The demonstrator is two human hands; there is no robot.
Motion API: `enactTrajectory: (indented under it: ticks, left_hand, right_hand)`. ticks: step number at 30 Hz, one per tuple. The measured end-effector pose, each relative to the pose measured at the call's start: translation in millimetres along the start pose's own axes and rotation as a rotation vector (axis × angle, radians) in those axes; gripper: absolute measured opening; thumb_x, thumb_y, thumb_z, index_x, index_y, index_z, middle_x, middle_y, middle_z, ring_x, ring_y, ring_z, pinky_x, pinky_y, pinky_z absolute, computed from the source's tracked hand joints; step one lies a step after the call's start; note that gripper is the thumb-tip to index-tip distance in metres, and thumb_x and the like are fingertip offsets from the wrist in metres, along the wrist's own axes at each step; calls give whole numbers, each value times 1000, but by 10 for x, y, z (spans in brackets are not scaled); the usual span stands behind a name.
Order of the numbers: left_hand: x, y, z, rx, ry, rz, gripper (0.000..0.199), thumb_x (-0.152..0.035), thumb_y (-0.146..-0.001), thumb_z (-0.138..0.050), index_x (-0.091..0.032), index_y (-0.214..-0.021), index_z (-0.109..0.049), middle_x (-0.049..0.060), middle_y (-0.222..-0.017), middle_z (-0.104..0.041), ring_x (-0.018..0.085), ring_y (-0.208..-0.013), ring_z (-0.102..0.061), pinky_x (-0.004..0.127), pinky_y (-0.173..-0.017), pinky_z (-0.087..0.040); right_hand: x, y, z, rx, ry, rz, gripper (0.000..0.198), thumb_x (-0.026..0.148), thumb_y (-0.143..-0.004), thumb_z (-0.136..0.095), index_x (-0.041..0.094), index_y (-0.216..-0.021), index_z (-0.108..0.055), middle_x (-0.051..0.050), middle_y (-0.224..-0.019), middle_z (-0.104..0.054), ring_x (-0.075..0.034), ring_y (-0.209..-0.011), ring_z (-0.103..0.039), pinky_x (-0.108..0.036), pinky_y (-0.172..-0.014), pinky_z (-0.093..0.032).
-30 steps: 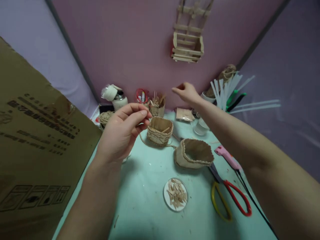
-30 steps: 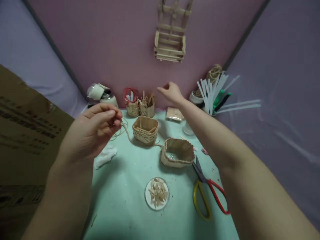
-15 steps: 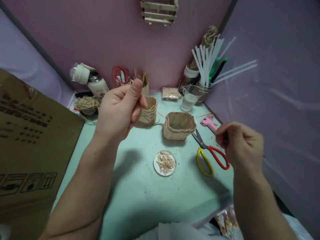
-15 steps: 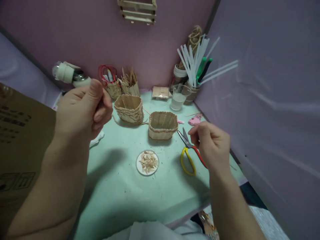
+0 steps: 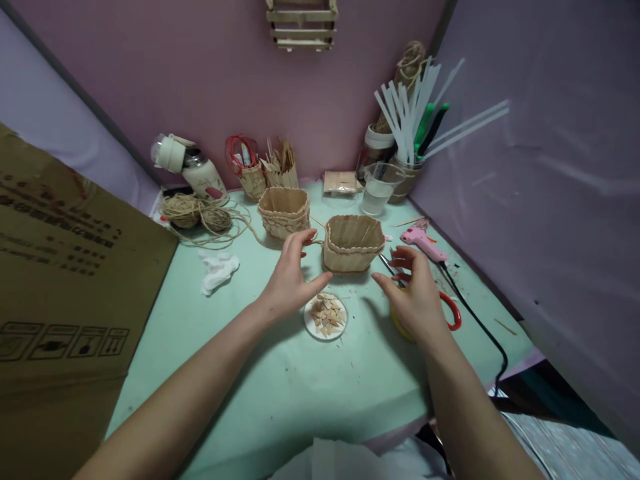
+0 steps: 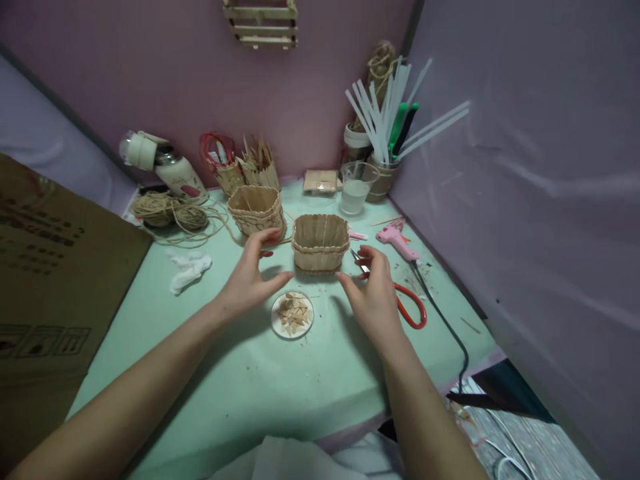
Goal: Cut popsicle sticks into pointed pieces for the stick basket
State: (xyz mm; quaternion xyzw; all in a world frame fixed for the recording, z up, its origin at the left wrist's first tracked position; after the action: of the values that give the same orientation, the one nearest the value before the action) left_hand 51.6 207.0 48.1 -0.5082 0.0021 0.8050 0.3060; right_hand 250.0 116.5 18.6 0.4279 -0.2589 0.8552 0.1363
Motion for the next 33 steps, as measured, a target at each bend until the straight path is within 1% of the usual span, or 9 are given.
enactTrajectory:
  ticks: [3, 5, 9, 12, 15, 19, 23, 27, 33]
  left_hand:
    - [219, 60, -165, 12, 36, 21, 73, -21, -73, -64, -22, -138, -31, 15, -141, -39, 26, -129, -40, 43, -104, -37]
    - [348, 45, -261, 29, 83, 50, 76, -20, -73, -65, -20, -140, -28, 16, -144, -37, 26, -130, -40, 43, -105, -36]
    - [494, -85, -374, 70, 109, 75, 85, -23, -69, -71, -15, -141, -26, 20, -146, -35, 29, -134, -36, 45, -109, -33]
    - [487, -200, -411, 103, 162, 59, 91, -23, -63, -76, -14, -140, -28, 20, -145, -36, 29, -133, -37, 43, -110, -31]
    - [447, -276, -413, 113, 257, 63, 86, -19, -62, -76, -15, -137, -34, 18, -140, -44, 28, -127, -45, 39, -106, -37]
    - [522, -299, -361, 66, 345, 197, 81, -25, -61, -79, -16, -132, -41, 15, -124, -56, 27, -114, -54, 39, -96, -45]
    - [623, -277, -365, 80, 407, 306, 72, -37, -65, -77, -14, -124, -46, 17, -117, -58, 27, -106, -58, 43, -91, -48]
    - [639, -266, -387, 96, 463, 337, 68, -39, -67, -76, -12, -121, -46, 17, -113, -61, 28, -105, -58, 44, -90, -48]
    - [643, -253, -367, 108, 518, 412, 61, -40, -67, -74, -12, -116, -50, 16, -111, -63, 28, -105, -59, 42, -88, -48]
  right_hand:
    - [-4, -126, -104, 76, 0, -26, 61, 29, -77, -64, 20, -133, -38, -17, -132, -50, -28, -113, -55, -46, -91, -49]
    - [-42, -169, -158, 108, 11, -69, 63, 25, -77, -63, 17, -134, -38, -18, -133, -51, -29, -115, -55, -47, -95, -47]
    - [-96, -191, -228, 141, 2, -89, 51, 19, -77, -59, 19, -127, -48, -15, -124, -61, -28, -108, -61, -48, -93, -48]
    - [-91, -208, -266, 150, -20, -58, 44, 15, -77, -57, 19, -121, -53, -12, -117, -65, -27, -105, -63, -45, -91, -49]
    - [-71, -232, -276, 135, -27, -37, 37, 16, -79, -57, 18, -116, -56, -12, -110, -68, -26, -101, -64, -41, -87, -51]
    - [-10, -239, -246, 92, -109, 2, 31, 24, -87, -53, 18, -117, -57, -10, -112, -67, -22, -101, -63, -36, -83, -52]
    - [12, -224, -227, 66, -143, 4, 28, 30, -88, -54, 19, -113, -61, -10, -109, -68, -22, -93, -64, -36, -79, -52]
    - [-3, -216, -215, 52, -160, -20, 28, 32, -87, -56, 19, -111, -63, -10, -109, -68, -23, -92, -64, -37, -78, -52]
    - [-39, -200, -173, 17, -290, -45, 24, 33, -91, -51, 20, -108, -63, -9, -107, -68, -23, -96, -64, -39, -83, -51]
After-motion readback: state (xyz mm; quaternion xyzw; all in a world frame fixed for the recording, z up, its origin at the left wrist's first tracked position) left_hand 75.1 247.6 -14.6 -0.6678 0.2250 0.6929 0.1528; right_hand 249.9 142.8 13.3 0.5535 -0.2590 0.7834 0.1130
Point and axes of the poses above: each hand's wrist, its own y-axis away from the middle knuckle, its own z-axis out of the back of the hand, x = y × z, the point moved 8 cm from there along -y, towards the middle knuckle
